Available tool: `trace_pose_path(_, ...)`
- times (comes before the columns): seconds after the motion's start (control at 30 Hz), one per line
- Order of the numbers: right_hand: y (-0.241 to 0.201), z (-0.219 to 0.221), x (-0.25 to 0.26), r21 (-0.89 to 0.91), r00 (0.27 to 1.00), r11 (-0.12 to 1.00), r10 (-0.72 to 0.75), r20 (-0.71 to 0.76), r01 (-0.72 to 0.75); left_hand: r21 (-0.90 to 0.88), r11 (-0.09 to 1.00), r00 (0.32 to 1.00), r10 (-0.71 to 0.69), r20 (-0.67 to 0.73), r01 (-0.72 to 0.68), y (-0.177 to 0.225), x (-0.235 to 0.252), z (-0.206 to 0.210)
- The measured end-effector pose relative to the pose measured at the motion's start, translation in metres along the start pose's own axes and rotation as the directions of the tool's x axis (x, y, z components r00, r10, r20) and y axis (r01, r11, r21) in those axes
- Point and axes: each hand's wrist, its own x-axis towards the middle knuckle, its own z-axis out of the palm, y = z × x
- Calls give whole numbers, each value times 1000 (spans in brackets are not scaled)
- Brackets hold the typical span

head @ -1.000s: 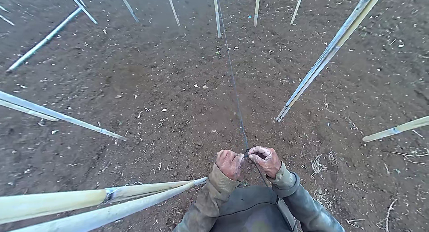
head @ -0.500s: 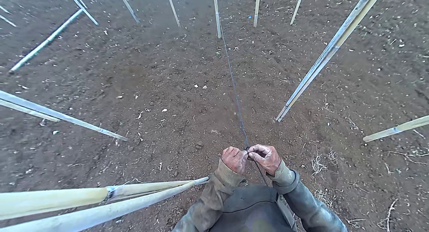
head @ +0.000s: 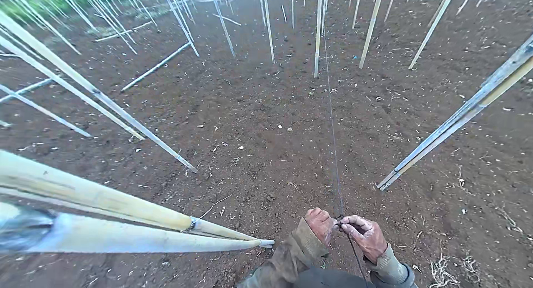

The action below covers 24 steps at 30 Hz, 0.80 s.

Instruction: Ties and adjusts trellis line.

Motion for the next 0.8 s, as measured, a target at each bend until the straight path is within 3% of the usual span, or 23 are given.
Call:
trace_pose_path(0.17, 1, -3, 9, -79, 993, 991, -109, 35, 112, 74, 997, 991, 38, -125, -29, -1, 1, 13)
trace_pose_path(0.3, -8, -13, 12, -247, 968, 939, -209, 141, 239, -23, 999, 985, -39, -167, 35, 1, 1, 12)
trace_pose_path(0.5, -18, -6, 7, -462, 937, 825, -347, 40, 325, -130, 991, 965, -46, -258, 12, -2, 2, 22)
trace_pose_path(0.57, -19, -1, 6, -554, 909, 752, -416, 20, 357, -128, 991, 974, -73, -216, 46, -1, 4, 18)
trace_pose_path(0.67, -18, 7, 3, -618, 884, 696, -467, -5, 364, -176, 956, 970, -242, -33, 233, 9, 9, 6)
trace_pose_path(0.8, -11, 15, 0, -562, 861, 764, -480, -168, 317, -338, 809, 876, -458, 151, 481, 16, 16, -4)
